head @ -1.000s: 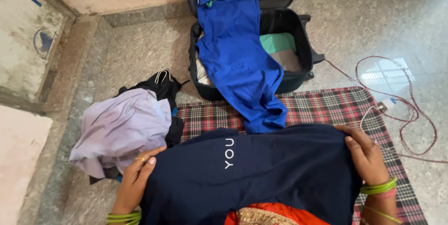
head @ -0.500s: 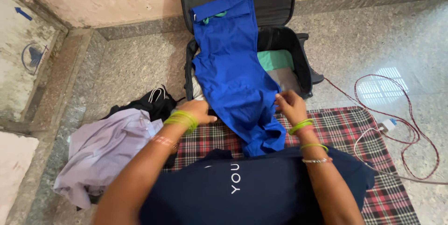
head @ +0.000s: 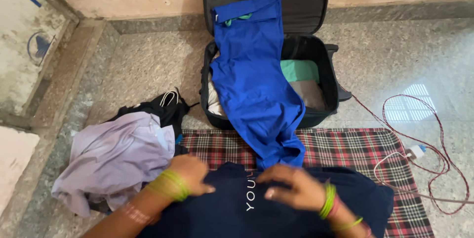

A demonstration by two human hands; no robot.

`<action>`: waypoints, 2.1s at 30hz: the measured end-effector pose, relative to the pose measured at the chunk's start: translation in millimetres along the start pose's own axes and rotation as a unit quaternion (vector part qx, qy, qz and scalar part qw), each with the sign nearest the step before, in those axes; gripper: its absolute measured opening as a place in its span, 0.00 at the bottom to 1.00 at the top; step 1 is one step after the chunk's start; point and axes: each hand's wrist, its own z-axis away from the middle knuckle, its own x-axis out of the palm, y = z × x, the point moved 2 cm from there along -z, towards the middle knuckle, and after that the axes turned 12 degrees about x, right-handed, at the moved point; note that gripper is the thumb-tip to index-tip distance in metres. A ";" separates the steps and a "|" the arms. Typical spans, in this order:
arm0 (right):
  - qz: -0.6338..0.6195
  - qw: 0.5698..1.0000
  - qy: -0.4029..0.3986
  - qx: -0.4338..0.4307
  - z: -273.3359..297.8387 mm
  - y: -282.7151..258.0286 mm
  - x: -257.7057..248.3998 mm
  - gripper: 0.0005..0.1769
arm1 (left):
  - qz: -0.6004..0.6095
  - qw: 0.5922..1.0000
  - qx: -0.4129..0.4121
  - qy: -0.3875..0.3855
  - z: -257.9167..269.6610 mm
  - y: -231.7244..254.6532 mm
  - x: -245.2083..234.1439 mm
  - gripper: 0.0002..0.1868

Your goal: The person folds a white garment, a blue pair of pants, and a light purple shirt, placing each folded item into an open suitcase on the floor.

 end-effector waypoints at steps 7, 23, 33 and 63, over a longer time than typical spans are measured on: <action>0.229 0.954 -0.052 -0.188 -31.3 -90.2 162.9 0.13 | 0.178 0.914 -0.114 0.346 97.9 4.1 34.3 0.17; 0.014 0.974 -0.064 -0.219 -63.9 -167.1 210.5 0.10 | 0.179 0.819 -0.163 0.521 181.0 -35.5 57.1 0.16; 0.492 0.759 0.376 0.200 43.1 6.4 -3.0 0.16 | 0.037 0.861 0.089 0.499 133.0 25.8 64.9 0.14; -0.063 0.795 0.545 0.259 -91.2 205.3 -59.8 0.31 | 0.516 0.696 -0.093 0.491 -230.7 -82.0 13.9 0.39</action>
